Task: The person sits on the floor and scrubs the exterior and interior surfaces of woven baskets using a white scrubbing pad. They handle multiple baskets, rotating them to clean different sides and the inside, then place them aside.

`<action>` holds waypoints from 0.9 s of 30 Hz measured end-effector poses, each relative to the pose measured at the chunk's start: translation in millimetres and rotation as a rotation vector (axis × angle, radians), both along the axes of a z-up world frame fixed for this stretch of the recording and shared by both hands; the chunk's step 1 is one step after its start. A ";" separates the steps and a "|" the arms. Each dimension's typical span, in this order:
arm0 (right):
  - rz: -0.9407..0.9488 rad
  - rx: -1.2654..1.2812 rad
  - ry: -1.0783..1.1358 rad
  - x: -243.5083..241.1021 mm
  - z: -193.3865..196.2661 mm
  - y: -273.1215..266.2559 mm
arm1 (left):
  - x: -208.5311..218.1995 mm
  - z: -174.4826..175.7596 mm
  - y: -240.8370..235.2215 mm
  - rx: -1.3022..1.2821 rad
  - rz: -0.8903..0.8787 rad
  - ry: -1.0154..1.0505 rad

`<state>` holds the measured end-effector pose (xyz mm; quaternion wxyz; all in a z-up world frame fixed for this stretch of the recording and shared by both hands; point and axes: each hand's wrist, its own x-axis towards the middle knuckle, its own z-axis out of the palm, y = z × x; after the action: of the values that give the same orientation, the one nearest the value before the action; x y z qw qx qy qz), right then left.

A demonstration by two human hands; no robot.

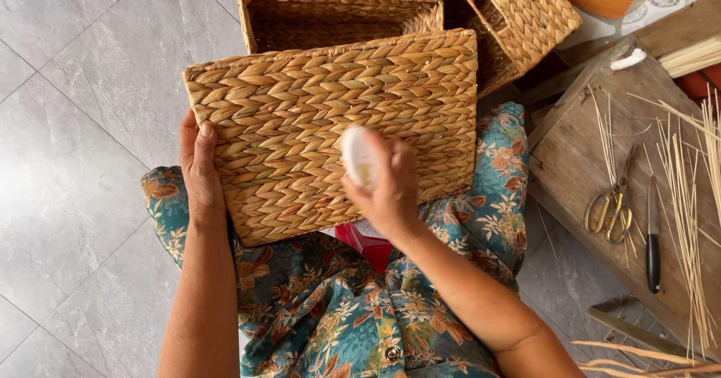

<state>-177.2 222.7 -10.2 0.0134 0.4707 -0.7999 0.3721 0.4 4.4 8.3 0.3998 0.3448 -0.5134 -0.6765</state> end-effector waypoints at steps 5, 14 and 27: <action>-0.026 0.074 0.109 -44.4 2.1 6.4 | 0.7 -1.9 -1.1 0.024 0.026 -0.043; -0.454 -0.086 -0.103 -98.7 13.5 3.3 | 1.0 -9.2 -4.8 0.020 -0.016 0.052; -0.426 -0.160 -0.004 -163.9 17.2 7.5 | 0.8 -9.7 -5.6 -0.043 -0.055 0.105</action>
<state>-341.1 230.3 7.1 0.1270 0.2879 -0.8492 0.4240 1.2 -1.2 -1.3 0.4147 0.2860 -0.5153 -0.6933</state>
